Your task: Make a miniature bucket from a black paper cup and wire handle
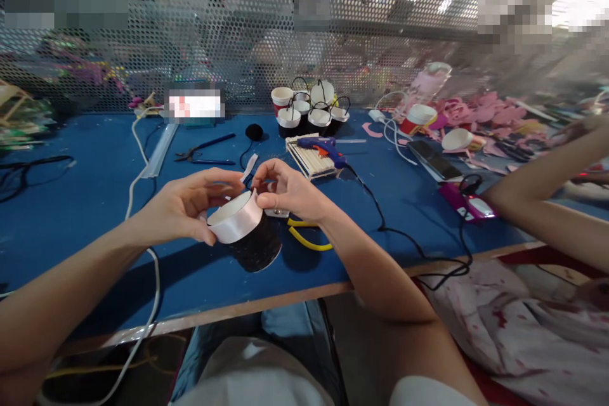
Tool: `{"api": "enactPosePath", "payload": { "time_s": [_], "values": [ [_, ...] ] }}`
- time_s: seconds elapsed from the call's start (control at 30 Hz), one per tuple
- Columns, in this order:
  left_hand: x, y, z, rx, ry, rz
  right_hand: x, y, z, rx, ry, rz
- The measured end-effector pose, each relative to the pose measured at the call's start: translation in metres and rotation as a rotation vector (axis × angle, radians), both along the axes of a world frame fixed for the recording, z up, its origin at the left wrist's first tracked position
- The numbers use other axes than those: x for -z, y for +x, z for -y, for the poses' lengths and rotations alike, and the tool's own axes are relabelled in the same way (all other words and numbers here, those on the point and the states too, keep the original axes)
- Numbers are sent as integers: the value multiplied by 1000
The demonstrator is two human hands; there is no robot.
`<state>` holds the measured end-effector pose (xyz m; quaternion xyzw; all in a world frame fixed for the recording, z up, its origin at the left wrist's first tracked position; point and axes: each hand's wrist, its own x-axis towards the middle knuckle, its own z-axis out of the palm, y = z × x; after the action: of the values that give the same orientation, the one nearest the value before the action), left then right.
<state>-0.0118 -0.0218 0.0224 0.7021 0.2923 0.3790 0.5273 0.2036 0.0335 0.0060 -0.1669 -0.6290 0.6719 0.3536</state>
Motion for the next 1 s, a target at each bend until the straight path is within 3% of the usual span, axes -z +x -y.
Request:
{"api": "enactPosePath", "payload": {
  "time_s": [0.1, 0.33, 0.4, 0.57, 0.8, 1.0],
  "values": [
    [2, 0, 0, -27, 22, 3, -1, 1, 1, 77, 77, 45],
    [2, 4, -1, -273, 193, -156, -11, -1, 9, 437, 485, 275],
    [3, 7, 0, -342, 218, -191, -11, -1, 10, 443, 560, 308],
    [8, 12, 0, -480, 317, -197, 2, -6, 14, 302, 591, 335],
    [7, 12, 1, -506, 348, -106, 10, -15, 18, 540, 663, 378],
    [-13, 7, 8, -588, 233, -185, 5, -7, 13, 546, 679, 333]
  ]
}}
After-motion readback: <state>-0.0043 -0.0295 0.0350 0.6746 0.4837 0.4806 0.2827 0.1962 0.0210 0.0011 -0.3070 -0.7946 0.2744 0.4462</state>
